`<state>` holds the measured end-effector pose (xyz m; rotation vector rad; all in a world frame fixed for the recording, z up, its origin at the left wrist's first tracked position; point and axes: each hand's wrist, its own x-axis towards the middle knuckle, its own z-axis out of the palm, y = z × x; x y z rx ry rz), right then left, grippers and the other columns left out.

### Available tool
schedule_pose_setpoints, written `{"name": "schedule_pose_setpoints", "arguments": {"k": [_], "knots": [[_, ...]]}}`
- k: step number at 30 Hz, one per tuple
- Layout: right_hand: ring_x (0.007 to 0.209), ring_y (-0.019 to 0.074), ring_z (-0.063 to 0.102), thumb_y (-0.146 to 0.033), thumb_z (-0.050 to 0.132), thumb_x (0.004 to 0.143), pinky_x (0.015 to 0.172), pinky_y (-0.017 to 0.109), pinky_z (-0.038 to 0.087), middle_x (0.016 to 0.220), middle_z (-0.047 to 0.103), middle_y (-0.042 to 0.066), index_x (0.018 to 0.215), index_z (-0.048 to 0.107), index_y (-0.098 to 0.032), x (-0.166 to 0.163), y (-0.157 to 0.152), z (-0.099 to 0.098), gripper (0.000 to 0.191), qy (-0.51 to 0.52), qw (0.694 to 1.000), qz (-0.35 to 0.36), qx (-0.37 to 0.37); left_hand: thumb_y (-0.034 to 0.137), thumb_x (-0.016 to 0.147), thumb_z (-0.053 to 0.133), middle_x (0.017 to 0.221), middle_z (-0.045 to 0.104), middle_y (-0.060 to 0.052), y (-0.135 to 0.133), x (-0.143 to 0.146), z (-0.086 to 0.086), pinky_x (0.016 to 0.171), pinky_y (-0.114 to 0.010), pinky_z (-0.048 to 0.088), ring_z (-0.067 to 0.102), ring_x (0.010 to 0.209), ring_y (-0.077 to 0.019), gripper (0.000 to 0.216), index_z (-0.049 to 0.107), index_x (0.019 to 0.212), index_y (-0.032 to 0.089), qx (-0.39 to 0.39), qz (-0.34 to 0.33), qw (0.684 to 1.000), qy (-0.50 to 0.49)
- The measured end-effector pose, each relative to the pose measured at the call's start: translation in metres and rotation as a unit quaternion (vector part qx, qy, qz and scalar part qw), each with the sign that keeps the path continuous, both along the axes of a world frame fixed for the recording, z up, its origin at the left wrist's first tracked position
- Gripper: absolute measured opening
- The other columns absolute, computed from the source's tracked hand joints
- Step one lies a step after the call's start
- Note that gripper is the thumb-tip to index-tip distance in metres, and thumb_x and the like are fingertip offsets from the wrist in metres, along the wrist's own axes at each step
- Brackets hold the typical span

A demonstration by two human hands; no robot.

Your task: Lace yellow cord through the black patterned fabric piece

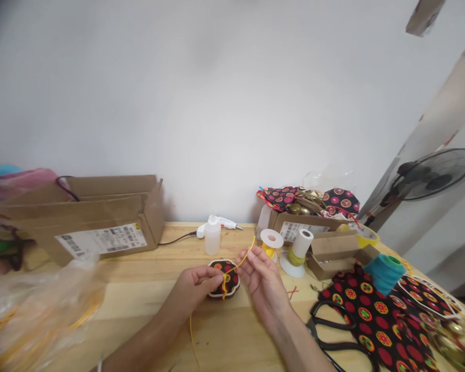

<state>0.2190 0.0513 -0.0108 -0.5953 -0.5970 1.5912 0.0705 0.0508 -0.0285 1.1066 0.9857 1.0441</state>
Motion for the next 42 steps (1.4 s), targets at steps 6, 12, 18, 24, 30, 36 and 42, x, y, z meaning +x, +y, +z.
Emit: {"name": "schedule_pose_setpoints", "arguments": {"k": [6, 12, 18, 24, 30, 36, 42], "knots": [[0.067, 0.0084, 0.055, -0.02, 0.062, 0.065, 0.063, 0.019, 0.045, 0.075, 0.06, -0.002, 0.079, 0.056, -0.019, 0.002, 0.003, 0.0, 0.015, -0.088, 0.992, -0.077, 0.048, 0.03, 0.058, 0.062, 0.034, 0.041, 0.01, 0.0, 0.002, 0.005, 0.033, -0.015, 0.017, 0.025, 0.029, -0.001, 0.02, 0.055, 0.063, 0.012, -0.045, 0.031, 0.998, 0.006], [0.079, 0.0173, 0.052, -0.027, 0.061, 0.066, 0.073, 0.029, 0.039, 0.08, 0.061, 0.003, 0.078, 0.063, -0.019, -0.009, -0.005, -0.003, 0.014, -0.526, 0.821, -0.08, 0.207, 0.028, 0.062, 0.058, 0.035, 0.035, 0.01, 0.001, 0.001, 0.006, 0.034, -0.016, 0.012, 0.021, 0.031, -0.0014, 0.017, 0.057, 0.063, 0.011, -0.017, 0.008, 1.0, 0.022], [0.065, 0.0153, 0.05, -0.028, 0.052, 0.073, 0.062, 0.027, 0.036, 0.064, 0.06, 0.0, 0.071, 0.064, -0.022, -0.011, -0.004, -0.01, 0.014, -0.661, 0.7, -0.068, 0.261, 0.029, 0.061, 0.059, 0.035, 0.04, 0.009, 0.002, -0.003, 0.005, 0.035, -0.017, 0.019, 0.028, 0.032, -0.0031, 0.017, 0.062, 0.063, 0.012, -0.002, 0.03, 0.999, 0.039], [0.065, 0.0151, 0.049, -0.02, 0.055, 0.066, 0.063, 0.026, 0.034, 0.061, 0.059, 0.0, 0.058, 0.058, -0.018, -0.005, -0.001, -0.007, 0.009, -0.703, 0.654, -0.107, 0.26, 0.024, 0.059, 0.062, 0.061, 0.065, -0.002, 0.002, -0.003, 0.004, 0.057, -0.022, 0.04, 0.055, 0.057, -0.0132, 0.015, 0.067, 0.066, 0.012, 0.019, 0.023, 0.998, 0.048], [0.062, 0.0138, 0.048, -0.019, 0.052, 0.069, 0.058, 0.024, 0.033, 0.06, 0.057, -0.001, 0.063, 0.059, -0.019, -0.006, -0.003, -0.005, 0.009, -0.714, 0.638, -0.086, 0.275, 0.024, 0.061, 0.059, 0.06, 0.066, -0.002, 0.002, -0.004, 0.004, 0.057, -0.023, 0.042, 0.057, 0.059, -0.0156, 0.015, 0.068, 0.064, 0.012, 0.057, 0.03, 0.993, 0.096], [0.052, 0.0102, 0.045, -0.029, 0.045, 0.076, 0.048, 0.02, 0.032, 0.056, 0.055, -0.001, 0.064, 0.06, -0.016, -0.004, -0.002, -0.008, 0.023, -0.655, 0.713, -0.013, 0.25, 0.027, 0.062, 0.058, 0.057, 0.063, -0.001, 0.001, -0.004, 0.002, 0.051, -0.021, 0.041, 0.056, 0.055, -0.0141, 0.016, 0.064, 0.063, 0.012, 0.042, 0.045, 0.992, 0.109], [0.053, 0.0103, 0.044, -0.034, 0.045, 0.075, 0.046, 0.019, 0.032, 0.057, 0.055, 0.0, 0.065, 0.06, -0.013, -0.003, 0.002, -0.019, 0.027, -0.603, 0.779, -0.025, 0.172, 0.027, 0.062, 0.059, 0.059, 0.063, -0.002, -0.002, -0.001, 0.004, 0.055, -0.022, 0.042, 0.056, 0.055, -0.0136, 0.018, 0.066, 0.064, 0.011, 0.057, -0.012, 0.995, 0.085]]}}
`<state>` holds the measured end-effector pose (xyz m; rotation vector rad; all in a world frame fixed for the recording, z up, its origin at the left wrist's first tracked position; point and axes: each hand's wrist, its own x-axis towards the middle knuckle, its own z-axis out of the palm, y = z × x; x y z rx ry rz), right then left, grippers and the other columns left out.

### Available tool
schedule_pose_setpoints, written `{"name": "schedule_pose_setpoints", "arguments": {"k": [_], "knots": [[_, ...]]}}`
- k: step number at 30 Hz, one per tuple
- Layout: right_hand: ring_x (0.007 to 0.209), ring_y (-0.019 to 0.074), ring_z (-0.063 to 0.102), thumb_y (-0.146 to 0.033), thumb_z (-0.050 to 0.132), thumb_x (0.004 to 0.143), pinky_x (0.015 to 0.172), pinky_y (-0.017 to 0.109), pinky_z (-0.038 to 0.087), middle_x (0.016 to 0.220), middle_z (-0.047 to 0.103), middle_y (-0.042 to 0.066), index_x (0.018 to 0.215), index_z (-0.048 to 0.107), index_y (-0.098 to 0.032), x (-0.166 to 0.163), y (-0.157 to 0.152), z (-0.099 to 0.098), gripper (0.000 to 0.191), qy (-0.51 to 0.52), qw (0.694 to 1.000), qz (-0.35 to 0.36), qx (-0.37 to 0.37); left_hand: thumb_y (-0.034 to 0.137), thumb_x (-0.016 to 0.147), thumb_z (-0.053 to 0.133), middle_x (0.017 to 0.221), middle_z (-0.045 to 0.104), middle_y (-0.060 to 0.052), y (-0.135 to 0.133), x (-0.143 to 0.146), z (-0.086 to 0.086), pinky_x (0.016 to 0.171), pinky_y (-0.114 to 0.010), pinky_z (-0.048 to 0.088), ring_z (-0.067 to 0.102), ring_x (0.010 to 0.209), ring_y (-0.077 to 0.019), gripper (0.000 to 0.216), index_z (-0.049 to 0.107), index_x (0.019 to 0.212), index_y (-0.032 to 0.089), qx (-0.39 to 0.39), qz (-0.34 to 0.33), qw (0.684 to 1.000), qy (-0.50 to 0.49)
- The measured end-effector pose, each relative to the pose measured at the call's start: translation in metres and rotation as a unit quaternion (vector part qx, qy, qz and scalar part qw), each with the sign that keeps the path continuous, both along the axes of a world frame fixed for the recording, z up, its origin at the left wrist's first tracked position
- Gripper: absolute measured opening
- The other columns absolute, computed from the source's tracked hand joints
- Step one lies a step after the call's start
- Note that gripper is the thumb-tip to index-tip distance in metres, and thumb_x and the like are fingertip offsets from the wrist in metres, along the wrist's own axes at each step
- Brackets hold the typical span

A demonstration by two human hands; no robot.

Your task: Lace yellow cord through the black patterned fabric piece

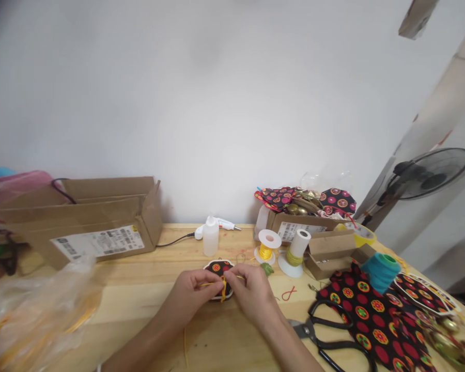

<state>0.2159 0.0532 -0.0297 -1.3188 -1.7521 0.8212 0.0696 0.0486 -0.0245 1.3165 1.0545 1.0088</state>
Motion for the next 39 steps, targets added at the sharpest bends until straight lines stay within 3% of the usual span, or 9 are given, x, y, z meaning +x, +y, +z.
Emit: {"name": "schedule_pose_setpoints", "arguments": {"k": [4, 7, 14, 17, 20, 26, 29, 33, 39], "knots": [[0.046, 0.0072, 0.036, -0.033, 0.051, 0.072, 0.042, 0.018, 0.026, 0.049, 0.046, -0.003, 0.058, 0.057, -0.012, -0.002, -0.001, 0.003, 0.026, 0.047, 0.999, -0.022, -0.01, 0.027, 0.062, 0.06, 0.059, 0.064, -0.002, 0.0, 0.0, 0.002, 0.055, -0.022, 0.042, 0.055, 0.056, -0.0135, 0.017, 0.067, 0.065, 0.012, 0.001, 0.003, 1.0, -0.005], [0.039, 0.0041, 0.025, -0.035, 0.052, 0.07, 0.035, 0.016, 0.019, 0.042, 0.033, -0.007, 0.053, 0.052, -0.012, -0.001, -0.002, 0.01, 0.028, 0.185, 0.976, 0.003, -0.113, 0.027, 0.062, 0.06, 0.057, 0.064, -0.002, 0.0, 0.0, 0.0, 0.052, -0.021, 0.041, 0.055, 0.053, -0.0128, 0.016, 0.066, 0.062, 0.012, 0.002, 0.022, 1.0, -0.007], [0.034, 0.0014, 0.005, -0.018, 0.052, 0.066, 0.028, 0.011, 0.006, 0.042, 0.016, -0.012, 0.062, 0.047, -0.014, 0.007, 0.0, 0.015, 0.008, 0.534, 0.723, 0.135, -0.417, 0.025, 0.06, 0.062, 0.054, 0.063, -0.001, 0.002, 0.0, -0.004, 0.05, -0.02, 0.04, 0.053, 0.051, -0.0124, 0.014, 0.066, 0.061, 0.012, 0.006, 0.044, 0.998, -0.037], [0.032, 0.0015, 0.005, -0.016, 0.049, 0.067, 0.028, 0.01, 0.007, 0.04, 0.016, -0.012, 0.063, 0.047, -0.014, 0.008, 0.001, 0.016, 0.005, 0.569, 0.682, 0.15, -0.433, 0.025, 0.06, 0.062, 0.053, 0.063, -0.001, 0.002, 0.001, -0.002, 0.05, -0.02, 0.039, 0.052, 0.049, -0.0114, 0.014, 0.067, 0.063, 0.012, 0.009, 0.041, 0.998, -0.042], [0.032, 0.002, 0.007, -0.015, 0.048, 0.065, 0.029, 0.012, 0.007, 0.039, 0.018, -0.012, 0.068, 0.049, -0.014, 0.005, -0.002, 0.017, 0.003, 0.544, 0.718, 0.143, -0.41, 0.025, 0.061, 0.062, 0.054, 0.064, -0.001, 0.002, 0.002, -0.001, 0.051, -0.02, 0.039, 0.052, 0.05, -0.0113, 0.015, 0.067, 0.065, 0.012, 0.01, 0.043, 0.998, -0.05], [0.034, 0.0033, 0.026, -0.024, 0.052, 0.069, 0.034, 0.015, 0.015, 0.04, 0.037, -0.008, 0.076, 0.055, -0.013, -0.01, -0.009, 0.012, 0.014, 0.323, 0.923, 0.072, -0.198, 0.024, 0.061, 0.061, 0.059, 0.065, -0.003, 0.001, 0.001, 0.0, 0.055, -0.022, 0.04, 0.055, 0.056, -0.0134, 0.015, 0.067, 0.064, 0.011, -0.007, 0.024, 0.998, -0.055], [0.037, 0.0055, 0.031, -0.027, 0.049, 0.071, 0.037, 0.017, 0.02, 0.044, 0.039, -0.006, 0.074, 0.057, -0.015, -0.013, -0.011, 0.007, 0.015, 0.16, 0.984, 0.046, -0.071, 0.022, 0.06, 0.061, 0.054, 0.062, -0.001, 0.0, 0.001, 0.002, 0.053, -0.02, 0.038, 0.052, 0.053, -0.0117, 0.013, 0.067, 0.063, 0.011, -0.023, 0.013, 0.997, -0.078], [0.039, 0.007, 0.027, -0.021, 0.044, 0.074, 0.04, 0.019, 0.019, 0.042, 0.032, -0.007, 0.077, 0.059, -0.019, -0.01, -0.012, 0.005, 0.016, -0.016, 0.997, 0.032, 0.07, 0.025, 0.059, 0.061, 0.034, 0.045, 0.006, 0.0, 0.002, 0.005, 0.039, -0.018, 0.026, 0.035, 0.035, -0.0052, 0.015, 0.067, 0.062, 0.011, -0.056, 0.008, 0.994, -0.096], [0.04, 0.008, 0.032, -0.018, 0.041, 0.074, 0.042, 0.019, 0.023, 0.043, 0.036, -0.006, 0.079, 0.058, -0.02, -0.008, -0.012, 0.007, 0.018, -0.099, 0.988, 0.024, 0.118, 0.026, 0.059, 0.063, 0.05, 0.059, 0.002, -0.001, 0.003, 0.005, 0.048, -0.019, 0.033, 0.046, 0.046, -0.0083, 0.016, 0.067, 0.063, 0.011, -0.046, 0.006, 0.995, -0.086]]}}
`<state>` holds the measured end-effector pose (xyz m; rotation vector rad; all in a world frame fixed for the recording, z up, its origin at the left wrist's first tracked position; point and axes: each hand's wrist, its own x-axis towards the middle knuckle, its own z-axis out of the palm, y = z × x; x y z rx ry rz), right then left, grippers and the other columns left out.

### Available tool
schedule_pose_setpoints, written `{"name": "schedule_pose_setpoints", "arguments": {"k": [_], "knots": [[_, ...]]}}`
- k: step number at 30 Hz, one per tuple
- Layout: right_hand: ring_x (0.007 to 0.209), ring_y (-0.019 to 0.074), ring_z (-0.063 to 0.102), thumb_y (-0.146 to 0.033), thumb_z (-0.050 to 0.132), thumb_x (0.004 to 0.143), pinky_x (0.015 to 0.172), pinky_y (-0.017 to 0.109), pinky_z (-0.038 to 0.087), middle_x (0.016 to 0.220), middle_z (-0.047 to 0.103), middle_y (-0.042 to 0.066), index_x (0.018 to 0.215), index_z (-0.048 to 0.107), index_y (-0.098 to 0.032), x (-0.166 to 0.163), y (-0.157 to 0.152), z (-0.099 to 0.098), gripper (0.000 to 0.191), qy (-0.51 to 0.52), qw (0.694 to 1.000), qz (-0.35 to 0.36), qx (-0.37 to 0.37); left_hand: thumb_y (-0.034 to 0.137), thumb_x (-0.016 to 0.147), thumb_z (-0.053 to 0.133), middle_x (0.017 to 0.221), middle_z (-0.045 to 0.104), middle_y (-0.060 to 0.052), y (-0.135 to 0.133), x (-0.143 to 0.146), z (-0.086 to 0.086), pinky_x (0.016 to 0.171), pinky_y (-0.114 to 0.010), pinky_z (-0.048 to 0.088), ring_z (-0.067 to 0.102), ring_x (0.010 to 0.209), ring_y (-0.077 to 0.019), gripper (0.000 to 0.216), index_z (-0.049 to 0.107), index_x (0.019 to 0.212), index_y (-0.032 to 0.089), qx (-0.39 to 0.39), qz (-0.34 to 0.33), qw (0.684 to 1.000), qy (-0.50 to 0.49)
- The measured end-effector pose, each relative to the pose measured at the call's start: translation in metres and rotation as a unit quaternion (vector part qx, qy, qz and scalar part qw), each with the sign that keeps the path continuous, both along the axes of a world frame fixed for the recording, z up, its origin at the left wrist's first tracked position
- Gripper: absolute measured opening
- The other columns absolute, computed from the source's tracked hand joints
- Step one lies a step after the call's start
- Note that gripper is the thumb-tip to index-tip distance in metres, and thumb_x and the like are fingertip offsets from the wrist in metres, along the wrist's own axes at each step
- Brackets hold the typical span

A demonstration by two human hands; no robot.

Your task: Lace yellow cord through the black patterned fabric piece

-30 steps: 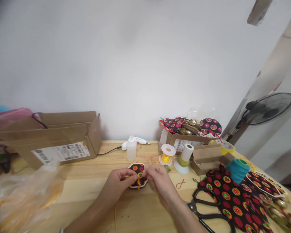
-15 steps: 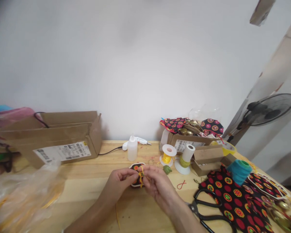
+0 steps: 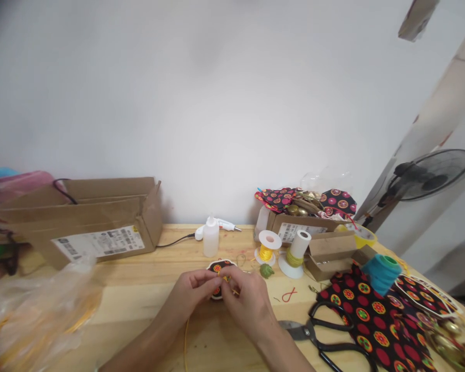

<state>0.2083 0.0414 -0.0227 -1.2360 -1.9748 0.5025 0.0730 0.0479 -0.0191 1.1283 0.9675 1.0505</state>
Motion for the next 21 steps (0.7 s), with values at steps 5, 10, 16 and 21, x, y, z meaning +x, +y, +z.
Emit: {"name": "schedule_pose_setpoints", "arguments": {"k": [5, 10, 16, 21], "knots": [[0.039, 0.0082, 0.031, -0.019, 0.041, 0.074, 0.041, 0.019, 0.024, 0.042, 0.036, -0.006, 0.076, 0.058, -0.02, 0.0002, 0.0009, -0.0011, 0.017, -0.015, 1.0, -0.005, 0.007, 0.027, 0.06, 0.062, 0.048, 0.058, 0.002, 0.0004, -0.0007, -0.0014, 0.049, -0.02, 0.035, 0.047, 0.047, -0.0095, 0.017, 0.067, 0.063, 0.011, 0.004, -0.002, 1.0, 0.014], [0.04, 0.0083, 0.035, -0.018, 0.043, 0.073, 0.043, 0.019, 0.027, 0.042, 0.039, -0.007, 0.075, 0.056, -0.02, -0.0009, 0.0, -0.0012, 0.013, -0.006, 1.0, -0.004, 0.008, 0.031, 0.062, 0.061, 0.049, 0.057, 0.001, 0.0023, -0.0022, -0.0036, 0.051, -0.02, 0.035, 0.046, 0.047, -0.0097, 0.021, 0.066, 0.062, 0.011, 0.015, -0.023, 0.999, 0.025], [0.041, 0.008, 0.037, -0.024, 0.041, 0.078, 0.041, 0.018, 0.027, 0.046, 0.044, -0.006, 0.083, 0.053, -0.019, -0.0041, -0.0021, 0.0028, 0.014, 0.065, 0.995, 0.037, -0.067, 0.031, 0.068, 0.055, 0.046, 0.046, 0.004, 0.0033, -0.0045, -0.0062, 0.048, -0.019, 0.029, 0.039, 0.046, -0.0079, 0.024, 0.063, 0.058, 0.011, 0.041, -0.021, 0.998, 0.049], [0.043, 0.0083, 0.038, -0.028, 0.042, 0.078, 0.041, 0.018, 0.027, 0.049, 0.045, -0.005, 0.088, 0.053, -0.018, -0.0026, -0.0005, 0.0019, 0.018, 0.072, 0.995, 0.03, -0.067, 0.031, 0.068, 0.053, 0.047, 0.046, 0.004, 0.0034, -0.0042, -0.006, 0.045, -0.018, 0.028, 0.038, 0.045, -0.0077, 0.023, 0.06, 0.058, 0.011, 0.044, -0.001, 0.998, 0.048]]}}
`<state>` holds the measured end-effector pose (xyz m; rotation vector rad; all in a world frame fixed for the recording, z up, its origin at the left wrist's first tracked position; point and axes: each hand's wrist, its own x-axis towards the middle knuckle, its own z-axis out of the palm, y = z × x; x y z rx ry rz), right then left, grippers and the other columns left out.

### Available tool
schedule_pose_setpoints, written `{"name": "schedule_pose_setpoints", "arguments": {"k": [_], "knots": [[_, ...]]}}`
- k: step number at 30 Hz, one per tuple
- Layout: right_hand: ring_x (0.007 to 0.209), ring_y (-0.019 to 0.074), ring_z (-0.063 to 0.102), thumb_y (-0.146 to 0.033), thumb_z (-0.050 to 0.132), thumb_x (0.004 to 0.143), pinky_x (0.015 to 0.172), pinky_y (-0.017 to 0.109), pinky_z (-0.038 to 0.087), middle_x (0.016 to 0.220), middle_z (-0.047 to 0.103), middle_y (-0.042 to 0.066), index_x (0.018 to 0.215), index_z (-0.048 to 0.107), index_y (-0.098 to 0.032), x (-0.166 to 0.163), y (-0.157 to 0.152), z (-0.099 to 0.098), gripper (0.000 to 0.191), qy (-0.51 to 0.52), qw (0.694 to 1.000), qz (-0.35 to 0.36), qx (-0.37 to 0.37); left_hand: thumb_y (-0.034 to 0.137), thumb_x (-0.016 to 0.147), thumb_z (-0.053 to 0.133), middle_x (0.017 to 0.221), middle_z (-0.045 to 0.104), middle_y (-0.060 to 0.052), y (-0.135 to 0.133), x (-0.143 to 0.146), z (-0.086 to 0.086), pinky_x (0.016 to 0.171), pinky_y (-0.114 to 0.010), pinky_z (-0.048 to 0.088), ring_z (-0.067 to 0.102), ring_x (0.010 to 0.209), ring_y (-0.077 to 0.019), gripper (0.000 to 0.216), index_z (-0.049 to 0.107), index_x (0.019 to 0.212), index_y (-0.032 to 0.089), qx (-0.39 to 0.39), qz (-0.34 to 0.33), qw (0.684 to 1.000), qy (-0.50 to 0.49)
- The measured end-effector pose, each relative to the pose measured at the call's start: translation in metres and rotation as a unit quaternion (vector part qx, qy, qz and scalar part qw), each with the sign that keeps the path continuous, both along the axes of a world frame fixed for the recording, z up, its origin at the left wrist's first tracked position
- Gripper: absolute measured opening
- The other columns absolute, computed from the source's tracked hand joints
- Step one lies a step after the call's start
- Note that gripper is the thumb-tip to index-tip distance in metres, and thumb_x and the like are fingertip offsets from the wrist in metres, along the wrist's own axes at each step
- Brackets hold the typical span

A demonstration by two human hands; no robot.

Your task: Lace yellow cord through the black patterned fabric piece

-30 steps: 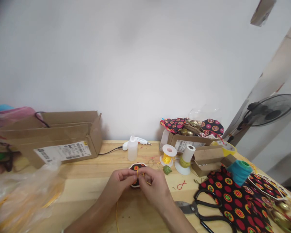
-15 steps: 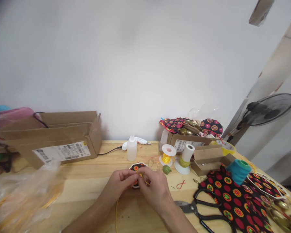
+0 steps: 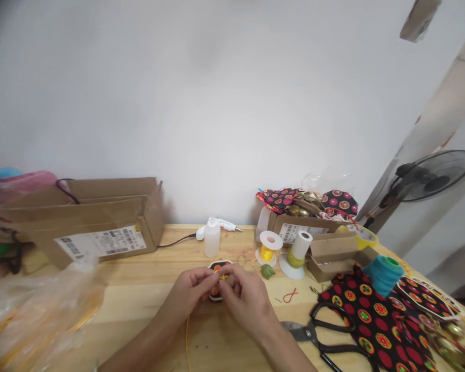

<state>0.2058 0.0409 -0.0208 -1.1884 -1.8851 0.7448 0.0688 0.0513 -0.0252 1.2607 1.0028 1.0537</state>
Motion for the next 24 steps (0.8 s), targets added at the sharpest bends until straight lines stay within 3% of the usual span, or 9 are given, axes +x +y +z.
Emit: {"name": "schedule_pose_setpoints", "arguments": {"k": [5, 9, 13, 18, 24], "knots": [[0.044, 0.0081, 0.037, -0.029, 0.046, 0.075, 0.04, 0.018, 0.026, 0.05, 0.043, -0.005, 0.08, 0.054, -0.018, 0.0025, 0.0041, -0.0045, 0.015, -0.02, 0.999, -0.048, 0.007, 0.028, 0.068, 0.054, 0.053, 0.055, 0.001, -0.0002, 0.0, 0.0039, 0.051, -0.02, 0.035, 0.047, 0.051, -0.0105, 0.019, 0.062, 0.061, 0.012, 0.021, 0.006, 1.0, -0.006], [0.044, 0.0074, 0.034, -0.029, 0.044, 0.076, 0.04, 0.018, 0.025, 0.048, 0.042, -0.004, 0.065, 0.053, -0.016, 0.0033, 0.006, -0.0069, 0.018, -0.031, 0.998, -0.053, 0.012, 0.028, 0.069, 0.052, 0.056, 0.059, -0.001, -0.0009, -0.0014, 0.0044, 0.055, -0.021, 0.038, 0.051, 0.057, -0.0135, 0.021, 0.063, 0.061, 0.012, 0.058, 0.026, 0.997, 0.051], [0.045, 0.0077, 0.036, -0.028, 0.046, 0.074, 0.041, 0.018, 0.027, 0.05, 0.045, -0.003, 0.066, 0.053, -0.016, 0.0024, 0.0066, -0.0085, 0.017, -0.035, 0.998, -0.059, 0.015, 0.026, 0.07, 0.05, 0.06, 0.062, -0.002, -0.0025, -0.0015, 0.0039, 0.057, -0.023, 0.041, 0.054, 0.061, -0.0154, 0.021, 0.064, 0.063, 0.012, 0.075, 0.018, 0.993, 0.088], [0.047, 0.0083, 0.039, -0.024, 0.045, 0.074, 0.043, 0.018, 0.028, 0.052, 0.048, -0.003, 0.064, 0.052, -0.017, 0.0019, 0.0056, -0.0103, 0.015, -0.044, 0.997, -0.055, 0.01, 0.02, 0.068, 0.05, 0.071, 0.065, -0.003, -0.0046, 0.0001, 0.0004, 0.062, -0.025, 0.045, 0.059, 0.069, -0.0171, 0.02, 0.06, 0.085, 0.014, 0.067, 0.016, 0.995, 0.072], [0.045, 0.0075, 0.037, -0.02, 0.045, 0.071, 0.041, 0.017, 0.026, 0.05, 0.045, -0.004, 0.061, 0.05, -0.017, 0.0026, 0.0058, -0.0106, 0.012, -0.03, 0.998, -0.059, 0.004, 0.021, 0.071, 0.048, 0.082, 0.066, -0.003, -0.0063, -0.003, -0.0006, 0.07, -0.025, 0.043, 0.059, 0.076, -0.0168, 0.033, 0.054, 0.104, 0.02, 0.124, 0.049, 0.978, 0.159]]}}
